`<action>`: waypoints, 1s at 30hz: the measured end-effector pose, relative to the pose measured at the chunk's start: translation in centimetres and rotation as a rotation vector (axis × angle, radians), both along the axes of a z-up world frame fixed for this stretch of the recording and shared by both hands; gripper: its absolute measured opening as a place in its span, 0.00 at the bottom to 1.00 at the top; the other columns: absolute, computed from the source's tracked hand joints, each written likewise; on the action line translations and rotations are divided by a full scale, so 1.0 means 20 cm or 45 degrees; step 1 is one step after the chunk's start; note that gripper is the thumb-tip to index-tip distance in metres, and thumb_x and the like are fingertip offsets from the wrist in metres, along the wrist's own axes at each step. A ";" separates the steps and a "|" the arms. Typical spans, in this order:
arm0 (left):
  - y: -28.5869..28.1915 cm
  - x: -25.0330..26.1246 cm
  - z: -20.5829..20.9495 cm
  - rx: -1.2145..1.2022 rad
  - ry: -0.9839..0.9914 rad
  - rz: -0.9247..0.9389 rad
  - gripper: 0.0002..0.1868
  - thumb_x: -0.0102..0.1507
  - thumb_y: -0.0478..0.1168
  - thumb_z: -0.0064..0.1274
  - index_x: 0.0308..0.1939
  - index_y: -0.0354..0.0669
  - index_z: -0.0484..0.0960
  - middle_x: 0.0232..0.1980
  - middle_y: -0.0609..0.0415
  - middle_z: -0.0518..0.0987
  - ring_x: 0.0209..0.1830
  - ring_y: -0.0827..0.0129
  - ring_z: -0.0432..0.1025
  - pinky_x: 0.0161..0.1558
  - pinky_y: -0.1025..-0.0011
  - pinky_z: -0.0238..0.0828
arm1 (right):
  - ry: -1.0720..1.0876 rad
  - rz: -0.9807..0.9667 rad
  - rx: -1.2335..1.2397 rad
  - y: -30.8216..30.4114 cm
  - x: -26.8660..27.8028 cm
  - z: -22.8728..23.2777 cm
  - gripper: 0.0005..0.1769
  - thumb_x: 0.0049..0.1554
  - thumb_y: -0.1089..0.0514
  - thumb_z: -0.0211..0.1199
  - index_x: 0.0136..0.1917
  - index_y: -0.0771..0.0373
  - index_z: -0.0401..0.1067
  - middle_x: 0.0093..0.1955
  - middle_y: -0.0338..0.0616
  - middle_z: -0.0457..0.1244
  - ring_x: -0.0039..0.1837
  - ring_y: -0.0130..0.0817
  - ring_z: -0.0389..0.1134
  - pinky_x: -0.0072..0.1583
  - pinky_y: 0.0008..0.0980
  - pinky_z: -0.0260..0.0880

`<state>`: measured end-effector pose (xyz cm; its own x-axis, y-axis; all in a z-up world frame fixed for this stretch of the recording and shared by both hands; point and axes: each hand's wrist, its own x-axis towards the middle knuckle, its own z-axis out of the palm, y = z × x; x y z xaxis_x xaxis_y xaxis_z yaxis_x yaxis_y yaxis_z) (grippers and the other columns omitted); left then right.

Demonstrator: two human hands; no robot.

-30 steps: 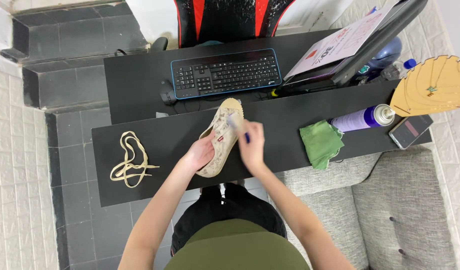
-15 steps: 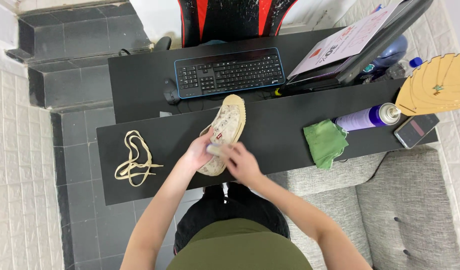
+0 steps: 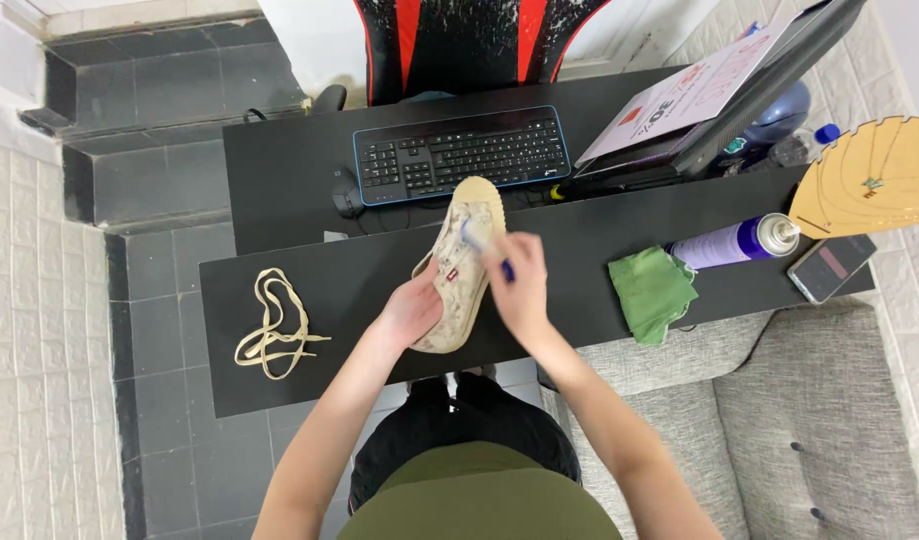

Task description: Cleaning a shoe by removing the laces, brushing the surface, and wiping it with a cloth

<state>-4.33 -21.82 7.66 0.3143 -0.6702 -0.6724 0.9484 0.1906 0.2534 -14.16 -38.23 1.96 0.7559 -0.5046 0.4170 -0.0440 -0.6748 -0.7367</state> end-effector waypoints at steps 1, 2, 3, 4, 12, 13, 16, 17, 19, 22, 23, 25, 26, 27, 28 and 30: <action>-0.01 0.00 0.00 -0.003 0.000 -0.004 0.27 0.68 0.50 0.59 0.64 0.35 0.78 0.66 0.51 0.79 0.72 0.62 0.69 0.76 0.66 0.56 | 0.000 -0.004 -0.003 0.04 0.00 0.04 0.13 0.59 0.61 0.67 0.57 0.63 0.74 0.57 0.49 0.60 0.58 0.54 0.70 0.58 0.44 0.73; -0.03 0.00 -0.01 -0.028 -0.001 0.018 0.26 0.69 0.51 0.57 0.63 0.35 0.78 0.65 0.53 0.79 0.72 0.63 0.70 0.76 0.66 0.56 | -0.010 0.003 0.008 0.07 -0.01 0.08 0.14 0.59 0.61 0.67 0.58 0.64 0.74 0.55 0.50 0.60 0.57 0.55 0.70 0.56 0.45 0.74; -0.05 0.01 -0.01 -0.056 -0.007 0.041 0.25 0.70 0.51 0.56 0.63 0.35 0.79 0.64 0.54 0.79 0.71 0.64 0.71 0.76 0.67 0.56 | -0.025 0.009 0.017 0.11 0.00 0.12 0.15 0.59 0.62 0.67 0.59 0.64 0.74 0.54 0.50 0.60 0.56 0.57 0.69 0.55 0.47 0.74; -0.05 0.01 -0.11 -0.062 -0.012 0.037 0.25 0.70 0.51 0.56 0.63 0.35 0.79 0.64 0.54 0.79 0.71 0.64 0.71 0.76 0.67 0.56 | -0.029 0.006 0.011 0.17 -0.05 0.05 0.15 0.59 0.62 0.67 0.59 0.64 0.74 0.54 0.50 0.60 0.56 0.57 0.69 0.55 0.47 0.74; -0.07 -0.01 0.09 -0.283 -0.162 0.069 0.26 0.74 0.52 0.45 0.68 0.37 0.76 0.73 0.48 0.74 0.76 0.60 0.65 0.80 0.62 0.52 | -0.212 -0.032 -0.169 -0.08 0.07 0.15 0.16 0.61 0.63 0.68 0.62 0.64 0.73 0.56 0.49 0.59 0.60 0.54 0.68 0.60 0.45 0.71; -0.08 -0.02 0.11 -0.287 -0.161 0.060 0.26 0.74 0.52 0.45 0.68 0.37 0.76 0.73 0.48 0.74 0.76 0.60 0.65 0.80 0.62 0.52 | -0.212 -0.041 -0.174 -0.09 0.08 0.15 0.16 0.61 0.63 0.68 0.62 0.64 0.73 0.56 0.49 0.59 0.60 0.54 0.68 0.60 0.45 0.71; -0.12 0.00 0.15 -0.345 -0.195 0.054 0.28 0.74 0.54 0.43 0.69 0.38 0.76 0.73 0.50 0.73 0.76 0.62 0.65 0.79 0.62 0.53 | -0.279 -0.062 -0.077 -0.05 0.07 0.16 0.18 0.61 0.62 0.68 0.64 0.62 0.73 0.57 0.46 0.60 0.62 0.49 0.67 0.62 0.43 0.69; -0.13 0.01 0.15 -0.402 -0.203 0.097 0.29 0.75 0.56 0.41 0.69 0.37 0.76 0.73 0.47 0.72 0.76 0.59 0.65 0.80 0.60 0.52 | -0.213 -0.004 -0.067 0.02 0.00 0.18 0.17 0.58 0.65 0.69 0.61 0.65 0.74 0.56 0.50 0.60 0.61 0.55 0.67 0.61 0.48 0.70; -0.12 0.03 0.09 -0.461 -0.210 0.138 0.30 0.75 0.57 0.40 0.69 0.37 0.76 0.74 0.44 0.72 0.76 0.56 0.65 0.80 0.58 0.51 | -0.147 0.053 -0.058 0.15 -0.13 0.14 0.17 0.55 0.67 0.69 0.59 0.67 0.75 0.54 0.53 0.61 0.60 0.61 0.67 0.59 0.53 0.72; -0.10 0.06 0.00 -0.410 -0.257 0.267 0.28 0.76 0.54 0.40 0.70 0.38 0.74 0.72 0.47 0.74 0.73 0.57 0.69 0.78 0.56 0.58 | -0.112 0.137 0.005 0.25 -0.27 0.03 0.21 0.55 0.65 0.72 0.62 0.61 0.78 0.55 0.50 0.64 0.59 0.54 0.71 0.60 0.49 0.72; -0.10 0.06 0.00 -0.424 -0.264 0.250 0.28 0.76 0.55 0.39 0.70 0.39 0.75 0.73 0.48 0.73 0.73 0.58 0.68 0.78 0.56 0.58 | -0.150 0.122 -0.093 0.23 -0.27 0.02 0.22 0.54 0.65 0.72 0.63 0.59 0.77 0.57 0.50 0.65 0.60 0.54 0.70 0.61 0.50 0.71; -0.11 0.05 -0.02 -0.431 -0.262 0.230 0.28 0.76 0.55 0.38 0.70 0.40 0.75 0.73 0.48 0.73 0.73 0.58 0.68 0.77 0.57 0.58 | -0.181 0.105 -0.184 0.16 -0.21 0.06 0.23 0.54 0.66 0.72 0.64 0.58 0.77 0.58 0.51 0.65 0.61 0.53 0.69 0.63 0.50 0.70; -0.12 0.05 -0.03 -0.468 -0.247 0.238 0.28 0.76 0.54 0.38 0.71 0.39 0.73 0.74 0.47 0.71 0.74 0.56 0.67 0.78 0.55 0.57 | -0.226 0.053 -0.208 0.11 -0.15 0.11 0.21 0.56 0.66 0.71 0.63 0.59 0.77 0.58 0.51 0.64 0.61 0.54 0.68 0.63 0.50 0.69; -0.15 0.05 -0.04 -0.514 -0.237 0.240 0.28 0.76 0.53 0.38 0.72 0.38 0.71 0.75 0.45 0.70 0.75 0.54 0.66 0.78 0.53 0.56 | -0.279 -0.005 -0.242 0.04 -0.08 0.16 0.20 0.57 0.67 0.69 0.63 0.61 0.77 0.58 0.52 0.64 0.61 0.54 0.68 0.62 0.50 0.69; -0.16 0.04 -0.03 -0.516 -0.234 0.231 0.28 0.76 0.53 0.38 0.72 0.38 0.71 0.75 0.45 0.70 0.75 0.54 0.66 0.78 0.53 0.56 | -0.278 -0.014 -0.244 0.04 -0.09 0.17 0.20 0.57 0.67 0.69 0.63 0.61 0.77 0.58 0.52 0.64 0.61 0.54 0.68 0.62 0.50 0.69; -0.17 0.05 0.01 -0.558 -0.256 0.243 0.28 0.76 0.54 0.37 0.73 0.39 0.71 0.75 0.45 0.70 0.75 0.54 0.66 0.78 0.53 0.56 | -0.241 -0.048 -0.210 0.05 -0.06 0.20 0.19 0.58 0.66 0.68 0.64 0.60 0.77 0.60 0.49 0.63 0.64 0.52 0.66 0.65 0.49 0.68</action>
